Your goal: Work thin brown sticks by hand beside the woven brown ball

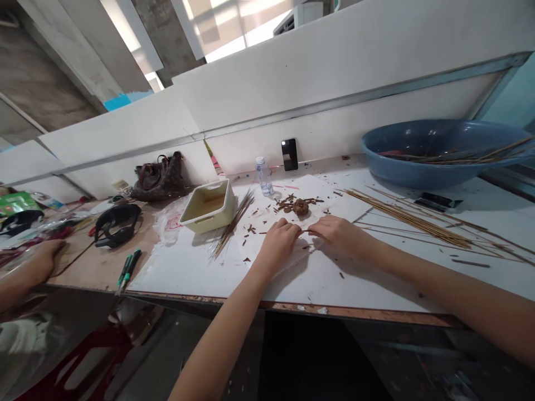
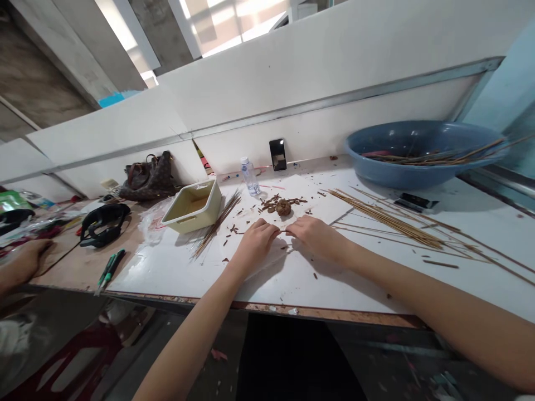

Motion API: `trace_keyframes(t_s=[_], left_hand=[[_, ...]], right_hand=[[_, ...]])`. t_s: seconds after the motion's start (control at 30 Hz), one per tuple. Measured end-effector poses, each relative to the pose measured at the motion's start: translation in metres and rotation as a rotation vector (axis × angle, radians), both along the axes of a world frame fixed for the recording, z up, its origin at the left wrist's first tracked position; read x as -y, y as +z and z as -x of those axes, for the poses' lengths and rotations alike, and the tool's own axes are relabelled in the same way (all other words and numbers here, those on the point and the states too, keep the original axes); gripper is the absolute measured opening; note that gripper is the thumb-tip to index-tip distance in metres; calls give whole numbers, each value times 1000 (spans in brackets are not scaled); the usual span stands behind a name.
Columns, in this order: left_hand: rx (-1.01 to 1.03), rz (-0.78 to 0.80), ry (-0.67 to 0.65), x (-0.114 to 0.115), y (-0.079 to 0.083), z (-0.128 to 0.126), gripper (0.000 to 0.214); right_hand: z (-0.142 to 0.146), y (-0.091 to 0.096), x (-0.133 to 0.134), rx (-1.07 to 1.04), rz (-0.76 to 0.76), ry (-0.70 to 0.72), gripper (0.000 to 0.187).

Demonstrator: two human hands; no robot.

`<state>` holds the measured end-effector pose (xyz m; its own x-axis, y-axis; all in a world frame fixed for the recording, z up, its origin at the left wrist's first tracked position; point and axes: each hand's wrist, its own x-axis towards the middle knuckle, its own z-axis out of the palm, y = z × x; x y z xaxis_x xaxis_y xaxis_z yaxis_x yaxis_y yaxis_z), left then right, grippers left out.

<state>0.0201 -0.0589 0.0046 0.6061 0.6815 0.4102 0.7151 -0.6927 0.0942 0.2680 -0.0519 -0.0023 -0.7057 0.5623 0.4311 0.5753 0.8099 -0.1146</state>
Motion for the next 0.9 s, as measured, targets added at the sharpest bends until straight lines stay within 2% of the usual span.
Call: trace_keyframes(t_s=[0.17, 0.37, 0.57, 0.9], left_hand=[[-12, 34, 29, -1, 2, 2, 20], [-17, 37, 25, 0, 2, 2, 20], [-4, 30, 22, -1, 1, 1, 18], [10, 2, 10, 0, 1, 0, 29]], right_hand=[[-2, -2, -10, -10, -103, 22, 28], [-6, -10, -11, -42, -17, 30, 25], [-8, -8, -7, -44, 36, 21, 23], [-5, -2, -9, -22, -124, 1, 30]])
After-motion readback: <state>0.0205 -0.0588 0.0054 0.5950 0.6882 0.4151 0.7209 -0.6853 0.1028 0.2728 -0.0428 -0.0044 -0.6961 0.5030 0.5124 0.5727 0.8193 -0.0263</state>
